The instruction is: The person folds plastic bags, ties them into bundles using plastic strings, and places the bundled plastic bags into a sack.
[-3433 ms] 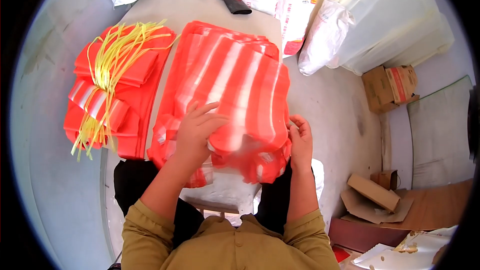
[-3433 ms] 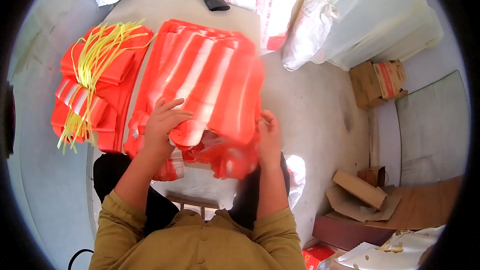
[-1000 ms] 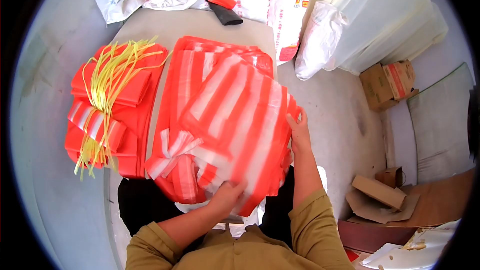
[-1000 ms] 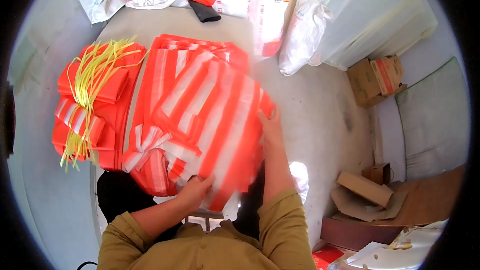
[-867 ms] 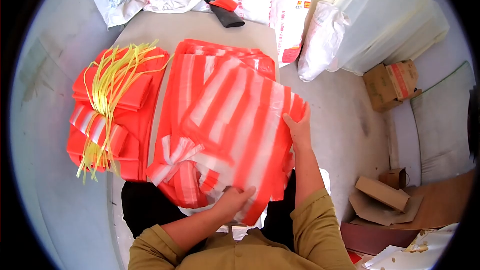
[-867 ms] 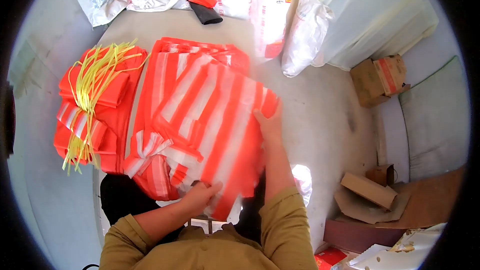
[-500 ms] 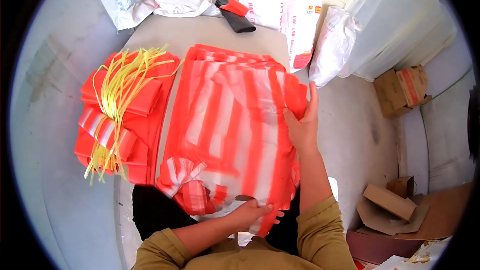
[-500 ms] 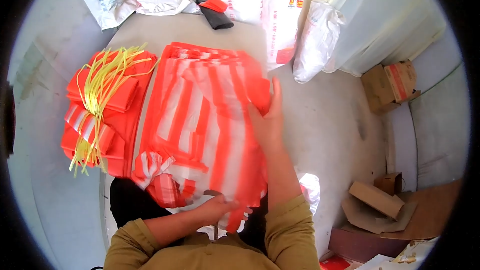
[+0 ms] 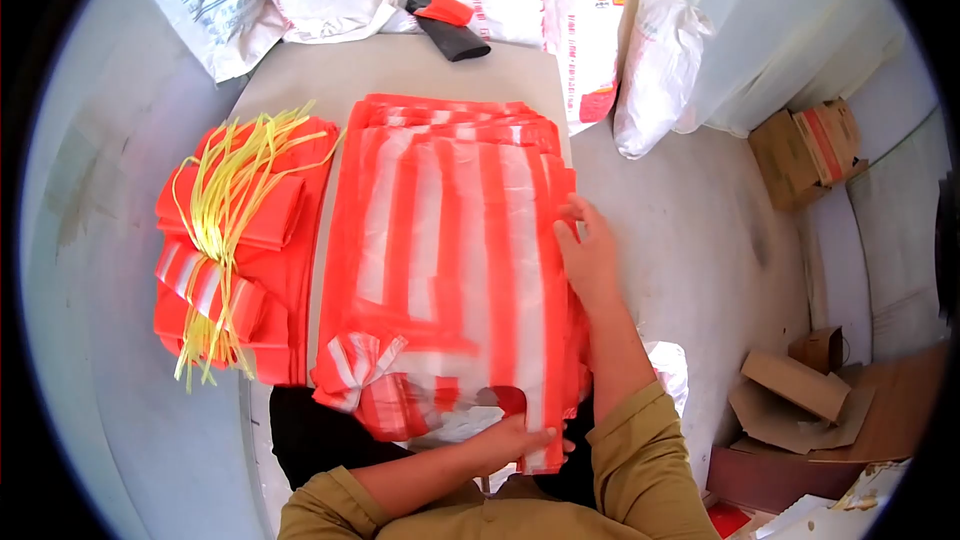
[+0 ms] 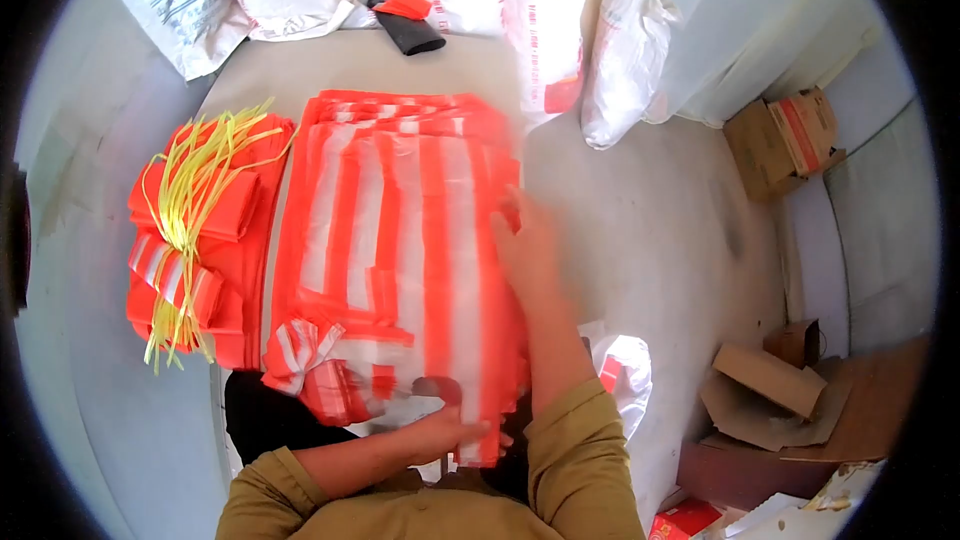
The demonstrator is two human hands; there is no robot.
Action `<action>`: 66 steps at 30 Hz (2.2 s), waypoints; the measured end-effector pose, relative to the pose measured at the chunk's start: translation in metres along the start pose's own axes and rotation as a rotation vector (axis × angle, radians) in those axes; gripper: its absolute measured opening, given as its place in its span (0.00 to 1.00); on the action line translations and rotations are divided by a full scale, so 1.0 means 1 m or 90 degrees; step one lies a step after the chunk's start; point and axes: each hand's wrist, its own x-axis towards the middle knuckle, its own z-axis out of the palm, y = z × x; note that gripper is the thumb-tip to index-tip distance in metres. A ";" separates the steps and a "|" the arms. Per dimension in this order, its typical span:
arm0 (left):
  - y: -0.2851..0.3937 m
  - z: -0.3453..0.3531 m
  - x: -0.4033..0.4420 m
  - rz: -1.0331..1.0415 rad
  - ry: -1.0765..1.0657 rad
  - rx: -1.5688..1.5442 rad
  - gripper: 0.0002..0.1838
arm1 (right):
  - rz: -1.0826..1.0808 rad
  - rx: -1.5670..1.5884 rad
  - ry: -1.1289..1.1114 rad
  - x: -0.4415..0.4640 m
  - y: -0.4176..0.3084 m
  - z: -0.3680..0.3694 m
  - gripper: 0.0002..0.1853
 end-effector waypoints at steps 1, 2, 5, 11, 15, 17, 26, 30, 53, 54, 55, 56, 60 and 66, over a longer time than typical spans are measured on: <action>-0.003 0.000 0.000 -0.039 0.006 0.040 0.27 | -0.019 -0.014 -0.009 -0.003 0.000 0.001 0.29; -0.009 -0.003 0.002 -0.084 -0.058 0.165 0.27 | -0.039 -0.026 -0.020 -0.004 0.000 0.002 0.30; -0.012 -0.010 0.000 -0.148 -0.217 0.536 0.28 | -0.070 -0.073 -0.030 -0.001 0.006 0.006 0.32; 0.089 0.018 -0.063 0.040 -0.126 0.779 0.21 | -0.035 -0.099 -0.050 0.018 -0.009 0.009 0.37; 0.140 -0.013 -0.096 0.280 0.333 0.595 0.21 | -0.025 -0.068 -0.046 0.029 0.001 0.015 0.38; 0.159 -0.053 -0.097 0.492 0.588 0.585 0.18 | 0.022 -0.015 -0.045 0.032 0.006 0.016 0.37; 0.181 -0.154 -0.106 0.437 0.847 0.789 0.35 | 0.049 0.007 -0.001 0.033 0.015 0.024 0.37; 0.189 -0.153 -0.098 0.441 0.824 0.773 0.36 | 0.037 -0.040 0.012 0.035 0.009 0.020 0.39; 0.189 -0.146 -0.104 0.374 0.799 0.872 0.30 | 0.055 0.006 0.006 0.041 0.022 0.018 0.28; 0.189 -0.143 -0.105 0.368 0.802 0.872 0.30 | 0.054 -0.002 0.007 0.041 0.021 0.017 0.28; 0.190 -0.142 -0.105 0.359 0.806 0.881 0.30 | 0.052 -0.012 0.006 0.040 0.020 0.016 0.28; 0.191 -0.140 -0.105 0.351 0.810 0.890 0.30 | 0.049 -0.023 0.005 0.040 0.019 0.015 0.27; 0.190 -0.141 -0.106 0.352 0.822 0.926 0.30 | 0.041 -0.083 -0.022 0.041 0.016 0.010 0.26; 0.190 -0.118 -0.102 0.507 0.802 1.069 0.23 | -0.202 -0.206 0.065 0.031 -0.018 0.004 0.25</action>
